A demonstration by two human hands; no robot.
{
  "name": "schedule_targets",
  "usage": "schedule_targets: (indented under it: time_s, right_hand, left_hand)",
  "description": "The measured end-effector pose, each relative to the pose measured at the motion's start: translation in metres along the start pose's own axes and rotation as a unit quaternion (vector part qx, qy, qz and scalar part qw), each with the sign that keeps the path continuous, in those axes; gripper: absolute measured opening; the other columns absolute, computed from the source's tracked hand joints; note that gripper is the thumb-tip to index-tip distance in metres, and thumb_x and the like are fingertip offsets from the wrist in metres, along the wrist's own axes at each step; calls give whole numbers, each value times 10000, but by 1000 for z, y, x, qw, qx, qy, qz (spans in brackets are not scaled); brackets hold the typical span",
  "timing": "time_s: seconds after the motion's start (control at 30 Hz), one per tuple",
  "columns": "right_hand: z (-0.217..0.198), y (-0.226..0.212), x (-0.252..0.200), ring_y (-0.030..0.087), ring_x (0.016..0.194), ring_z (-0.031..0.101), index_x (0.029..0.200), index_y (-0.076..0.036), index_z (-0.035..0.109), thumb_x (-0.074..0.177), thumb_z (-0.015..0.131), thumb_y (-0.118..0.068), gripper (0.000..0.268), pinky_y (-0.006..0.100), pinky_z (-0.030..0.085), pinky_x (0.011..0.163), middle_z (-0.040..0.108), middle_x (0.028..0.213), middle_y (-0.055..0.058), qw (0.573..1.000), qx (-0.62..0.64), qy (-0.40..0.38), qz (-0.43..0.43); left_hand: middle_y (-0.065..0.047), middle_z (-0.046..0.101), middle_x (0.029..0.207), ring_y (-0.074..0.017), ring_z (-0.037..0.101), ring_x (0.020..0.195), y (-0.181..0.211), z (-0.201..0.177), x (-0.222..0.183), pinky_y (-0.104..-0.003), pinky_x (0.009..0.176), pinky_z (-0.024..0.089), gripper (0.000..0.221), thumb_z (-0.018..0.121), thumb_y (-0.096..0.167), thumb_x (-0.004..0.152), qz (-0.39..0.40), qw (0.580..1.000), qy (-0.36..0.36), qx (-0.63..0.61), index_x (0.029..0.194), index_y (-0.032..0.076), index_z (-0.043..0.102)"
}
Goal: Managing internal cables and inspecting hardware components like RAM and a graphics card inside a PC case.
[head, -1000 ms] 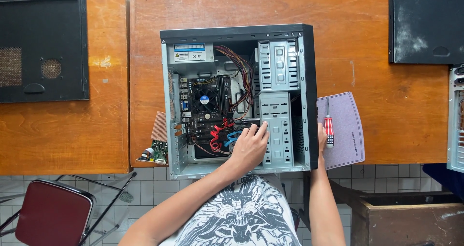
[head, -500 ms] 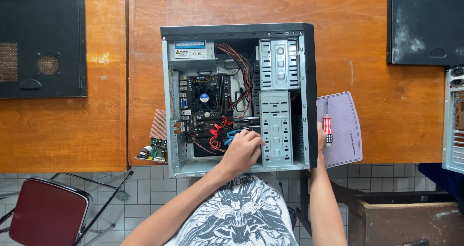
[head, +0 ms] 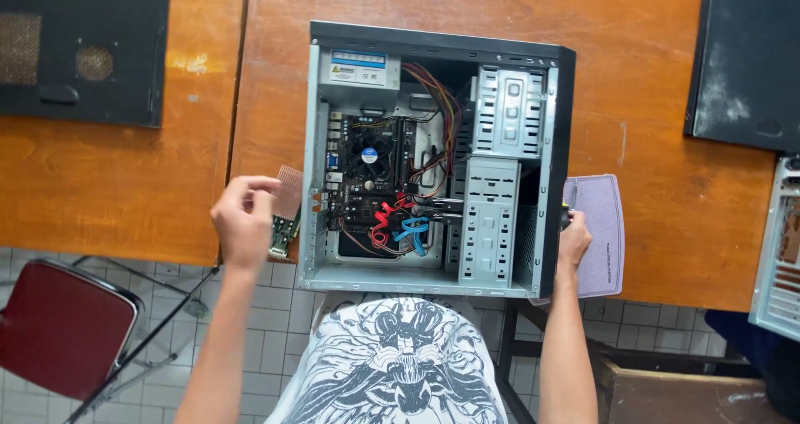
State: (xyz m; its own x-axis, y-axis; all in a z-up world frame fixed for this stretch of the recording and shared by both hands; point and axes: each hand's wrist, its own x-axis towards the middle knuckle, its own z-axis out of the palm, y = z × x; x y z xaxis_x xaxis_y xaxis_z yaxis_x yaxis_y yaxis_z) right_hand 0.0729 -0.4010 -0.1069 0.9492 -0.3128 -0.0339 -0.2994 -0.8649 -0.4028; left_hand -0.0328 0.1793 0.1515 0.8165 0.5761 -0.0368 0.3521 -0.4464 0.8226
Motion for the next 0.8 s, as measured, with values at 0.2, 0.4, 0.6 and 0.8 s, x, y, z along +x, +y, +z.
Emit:
schedule_targets:
  time_s: [0.2,0.4,0.6,0.8]
  right_hand:
    - [-1,10,24,428,1022,692,1157,-143,670,927,679,-253,256,520,524,924,749,992,159,999,8,-47,15]
    - [27,34,28,447,1100,657,1027,-54,652,967,628,-211,170,506,479,1030,683,983,216,995,-18,-90,-23]
    - [53,71,37,375,1163,632,1047,-73,609,972,618,-247,189,433,463,1073,636,1030,160,995,-25,-99,-7]
    - [48,68,36,360,1197,611,1127,-122,563,1011,584,-347,254,436,461,1057,630,1077,151,995,-22,-100,16]
  left_hand:
    - [-167,656,1002,-437,657,981,-152,17,22,-541,891,510,245,655,84,874,-7,986,-35,164,1116,83,696]
    - [-201,467,1378,-496,460,1302,-169,49,18,-621,1075,436,694,783,216,837,-141,944,-158,255,1456,80,501]
    - [-186,354,1433,-466,376,1345,-150,61,24,-595,1127,371,1023,853,305,807,-178,919,-215,278,1603,76,253]
    - [-157,423,1324,-433,416,1298,-179,73,24,-568,1080,441,909,857,309,781,-145,924,-186,301,1515,90,368]
